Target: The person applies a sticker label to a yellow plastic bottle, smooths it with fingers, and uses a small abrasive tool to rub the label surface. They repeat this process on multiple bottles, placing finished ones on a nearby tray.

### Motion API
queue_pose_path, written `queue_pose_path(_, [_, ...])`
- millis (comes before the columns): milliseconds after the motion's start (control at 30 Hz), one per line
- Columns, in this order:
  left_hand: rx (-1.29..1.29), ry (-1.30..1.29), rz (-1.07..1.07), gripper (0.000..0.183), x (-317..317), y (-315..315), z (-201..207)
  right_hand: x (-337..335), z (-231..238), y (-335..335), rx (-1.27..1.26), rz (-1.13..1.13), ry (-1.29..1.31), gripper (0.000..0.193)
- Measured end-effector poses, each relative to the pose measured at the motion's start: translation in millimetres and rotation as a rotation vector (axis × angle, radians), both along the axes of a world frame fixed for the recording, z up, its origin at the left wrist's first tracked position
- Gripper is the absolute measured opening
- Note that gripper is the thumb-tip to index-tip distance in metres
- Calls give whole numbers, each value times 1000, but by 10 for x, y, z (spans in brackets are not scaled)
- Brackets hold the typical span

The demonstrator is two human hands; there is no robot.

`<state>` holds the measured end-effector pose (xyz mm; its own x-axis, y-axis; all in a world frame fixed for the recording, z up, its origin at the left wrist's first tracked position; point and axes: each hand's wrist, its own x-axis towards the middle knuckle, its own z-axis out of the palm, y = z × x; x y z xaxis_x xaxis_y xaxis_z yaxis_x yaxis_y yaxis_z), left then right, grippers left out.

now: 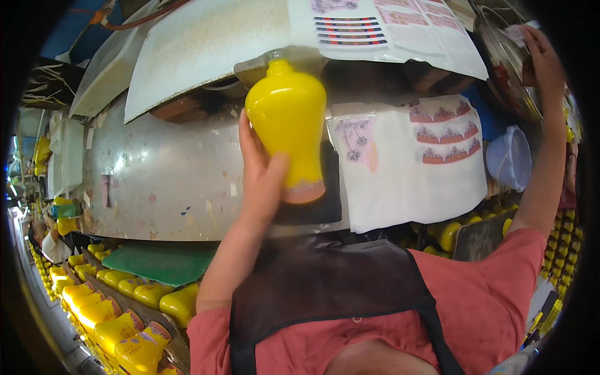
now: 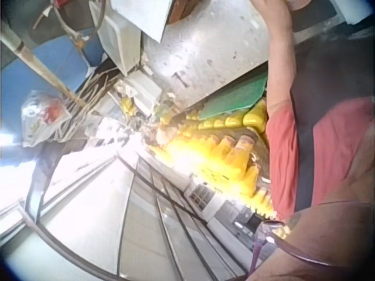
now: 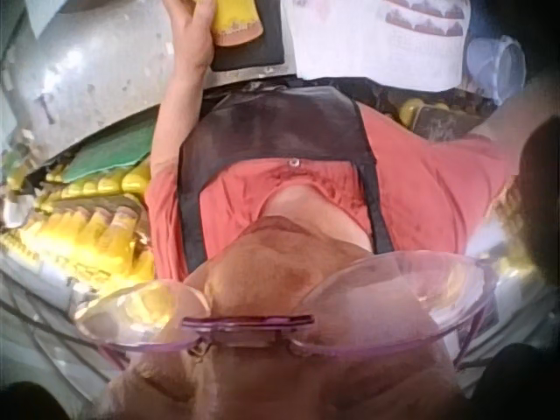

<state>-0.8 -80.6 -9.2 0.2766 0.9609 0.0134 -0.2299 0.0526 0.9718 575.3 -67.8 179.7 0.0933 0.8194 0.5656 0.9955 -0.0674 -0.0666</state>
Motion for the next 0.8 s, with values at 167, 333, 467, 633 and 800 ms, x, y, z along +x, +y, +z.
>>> queue_pose_path(167, [-66, -61, -21, 92, -18, 33, 66, -1932, -177, -299, -82, 455, 326, 11])
queue_pose_path(333, [42, 15, -33, 92, -92, 62, 189, -3108, -172, -428, -295, 699, 661, 4])
queue_pose_path(467, [53, -47, -25, 93, -147, 82, 237, -3604, -336, -170, -402, 777, 726, 11])
queue_pose_path(633, [163, 268, -2, 101, -125, 103, 152, -3874, -720, 243, -441, 592, 780, 26])
queue_pose_path(800, [218, 302, 107, 96, -25, 65, -35, -3873, -784, 347, -438, 541, 732, 25])
